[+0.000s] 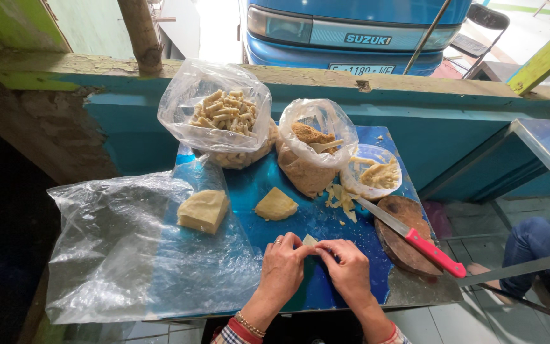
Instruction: The person folds triangular pastry wrappers at a small table. They pinch filling from a plastic bag, place it on a wrapper, fold the wrapper over the filling and press the edges to seal, setting finished pieces aside while working through the stack of wrappers.
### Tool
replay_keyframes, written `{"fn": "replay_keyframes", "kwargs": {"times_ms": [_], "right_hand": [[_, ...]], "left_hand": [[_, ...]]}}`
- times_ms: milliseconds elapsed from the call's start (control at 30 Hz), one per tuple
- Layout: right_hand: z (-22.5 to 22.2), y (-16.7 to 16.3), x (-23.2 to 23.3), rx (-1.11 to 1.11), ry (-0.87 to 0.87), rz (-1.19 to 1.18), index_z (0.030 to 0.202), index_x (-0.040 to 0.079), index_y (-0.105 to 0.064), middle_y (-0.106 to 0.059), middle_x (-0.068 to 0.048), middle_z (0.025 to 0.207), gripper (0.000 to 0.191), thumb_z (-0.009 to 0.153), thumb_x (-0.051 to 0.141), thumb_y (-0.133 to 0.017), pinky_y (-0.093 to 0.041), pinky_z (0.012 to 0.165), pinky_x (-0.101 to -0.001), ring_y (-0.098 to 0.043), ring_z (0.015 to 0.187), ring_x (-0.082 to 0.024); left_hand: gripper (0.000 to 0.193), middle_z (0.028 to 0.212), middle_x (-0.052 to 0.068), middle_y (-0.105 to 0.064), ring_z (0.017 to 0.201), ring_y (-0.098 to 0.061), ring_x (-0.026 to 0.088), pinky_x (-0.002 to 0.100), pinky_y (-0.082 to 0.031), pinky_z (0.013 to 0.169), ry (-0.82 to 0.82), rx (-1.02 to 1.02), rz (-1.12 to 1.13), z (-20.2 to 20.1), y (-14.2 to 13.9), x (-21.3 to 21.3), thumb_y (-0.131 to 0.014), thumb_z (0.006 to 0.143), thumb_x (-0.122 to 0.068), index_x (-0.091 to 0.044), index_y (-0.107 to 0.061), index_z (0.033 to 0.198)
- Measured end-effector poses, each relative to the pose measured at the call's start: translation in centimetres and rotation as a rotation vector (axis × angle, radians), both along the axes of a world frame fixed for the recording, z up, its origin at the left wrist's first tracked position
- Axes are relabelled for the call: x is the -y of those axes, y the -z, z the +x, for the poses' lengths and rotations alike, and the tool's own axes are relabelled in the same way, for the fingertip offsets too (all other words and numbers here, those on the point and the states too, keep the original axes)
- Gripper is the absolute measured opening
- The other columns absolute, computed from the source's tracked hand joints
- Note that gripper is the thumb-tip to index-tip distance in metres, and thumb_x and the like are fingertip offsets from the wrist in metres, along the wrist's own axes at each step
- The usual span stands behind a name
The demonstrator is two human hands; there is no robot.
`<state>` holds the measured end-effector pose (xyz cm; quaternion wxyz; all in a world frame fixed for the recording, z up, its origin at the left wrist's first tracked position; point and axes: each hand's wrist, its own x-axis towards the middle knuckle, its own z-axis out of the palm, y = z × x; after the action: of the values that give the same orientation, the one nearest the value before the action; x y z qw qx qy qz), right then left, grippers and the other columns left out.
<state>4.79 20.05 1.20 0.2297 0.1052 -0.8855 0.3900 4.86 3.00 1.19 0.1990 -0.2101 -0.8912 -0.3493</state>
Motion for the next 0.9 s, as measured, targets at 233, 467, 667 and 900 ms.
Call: {"fn": "replay_keyframes", "kwargs": {"times_ms": [233, 467, 667, 900], "right_hand": [[0.4, 0.0, 0.2, -0.128, -0.131, 0.220, 0.095, 0.011, -0.079, -0.069, -0.005, 0.092, 0.019, 0.077, 0.015, -0.080, -0.054, 0.070, -0.0356, -0.065, 0.083, -0.026], [-3.3, -0.6, -1.1, 0.279, -0.251, 0.082, 0.092, 0.010, -0.078, -0.071, -0.005, 0.086, 0.012, 0.082, 0.015, -0.079, -0.054, 0.066, -0.0359, -0.068, 0.076, -0.024], [-1.8, -1.4, -0.5, 0.040, -0.213, 0.189, 0.089, 0.010, -0.074, -0.072, -0.003, 0.086, 0.009, 0.082, 0.015, -0.076, -0.054, 0.069, -0.0369, -0.068, 0.079, -0.025], [-2.2, -1.0, -0.1, 0.026, -0.227, 0.180, 0.088, 0.009, -0.075, -0.067, -0.006, 0.088, 0.011, 0.084, 0.019, -0.077, -0.053, 0.068, -0.0380, -0.066, 0.082, -0.027]], "left_hand": [[0.009, 0.089, 0.006, -0.065, 0.088, -0.063, 0.029, 0.043, -0.047, 0.074, -0.026, 0.028, 0.110, -0.1, 0.1, 0.2, -0.068, 0.084, -0.008, -0.011, -0.069, 0.093], [0.005, 0.084, 0.007, -0.062, 0.085, -0.062, 0.029, 0.044, -0.048, 0.070, -0.096, 0.032, 0.015, -0.9, 0.2, -0.3, -0.071, 0.085, -0.014, -0.012, -0.068, 0.082], [0.009, 0.084, 0.009, -0.061, 0.088, -0.063, 0.031, 0.045, -0.049, 0.069, -0.109, 0.155, -0.019, -1.7, 0.5, -0.5, -0.069, 0.085, -0.015, -0.011, -0.070, 0.077], [0.007, 0.089, 0.009, -0.063, 0.088, -0.064, 0.032, 0.047, -0.049, 0.073, -0.159, 0.110, 0.024, -1.9, 0.5, -0.7, -0.069, 0.087, -0.016, -0.010, -0.069, 0.083]]}}
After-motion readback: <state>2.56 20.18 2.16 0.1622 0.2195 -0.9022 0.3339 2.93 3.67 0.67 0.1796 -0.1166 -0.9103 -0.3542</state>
